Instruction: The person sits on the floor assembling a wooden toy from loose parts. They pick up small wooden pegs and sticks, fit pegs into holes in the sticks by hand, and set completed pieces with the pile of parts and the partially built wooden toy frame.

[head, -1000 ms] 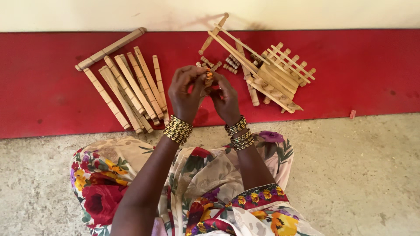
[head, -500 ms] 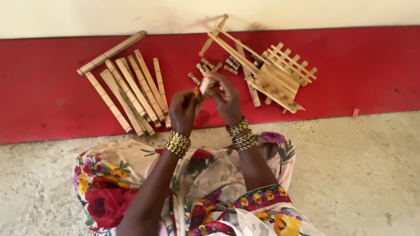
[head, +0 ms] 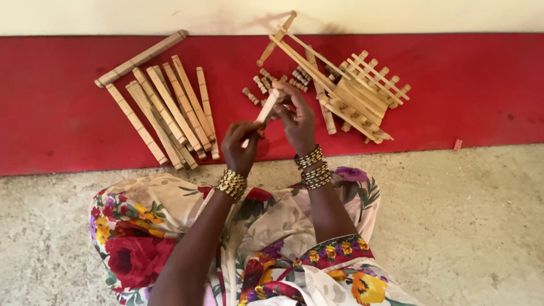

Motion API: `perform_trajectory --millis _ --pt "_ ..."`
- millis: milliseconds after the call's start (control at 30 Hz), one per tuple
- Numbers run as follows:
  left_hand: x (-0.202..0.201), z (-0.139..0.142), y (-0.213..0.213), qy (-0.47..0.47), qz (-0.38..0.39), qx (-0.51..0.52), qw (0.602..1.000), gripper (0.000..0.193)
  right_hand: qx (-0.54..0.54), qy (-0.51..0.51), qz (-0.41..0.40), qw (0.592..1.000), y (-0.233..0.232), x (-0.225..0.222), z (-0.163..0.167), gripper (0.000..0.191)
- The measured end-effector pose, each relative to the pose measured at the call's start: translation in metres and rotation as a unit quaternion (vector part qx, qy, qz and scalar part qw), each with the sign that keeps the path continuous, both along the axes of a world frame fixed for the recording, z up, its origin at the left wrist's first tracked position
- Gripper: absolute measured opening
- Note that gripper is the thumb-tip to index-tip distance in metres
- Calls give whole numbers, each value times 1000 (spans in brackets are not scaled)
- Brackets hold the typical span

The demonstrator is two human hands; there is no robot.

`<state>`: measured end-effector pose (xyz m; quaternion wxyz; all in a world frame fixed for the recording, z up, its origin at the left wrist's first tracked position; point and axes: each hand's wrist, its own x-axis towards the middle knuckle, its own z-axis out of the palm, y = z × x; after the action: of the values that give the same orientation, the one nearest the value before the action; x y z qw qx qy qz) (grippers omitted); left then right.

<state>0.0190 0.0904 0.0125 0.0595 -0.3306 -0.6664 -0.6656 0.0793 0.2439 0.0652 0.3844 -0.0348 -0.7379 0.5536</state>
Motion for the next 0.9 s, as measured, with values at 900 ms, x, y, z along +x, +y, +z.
perform_trajectory --millis 900 --pt "-15 67 5 -237 -111 198 945 39 9 2 21 1000 -27 -3 14 54"
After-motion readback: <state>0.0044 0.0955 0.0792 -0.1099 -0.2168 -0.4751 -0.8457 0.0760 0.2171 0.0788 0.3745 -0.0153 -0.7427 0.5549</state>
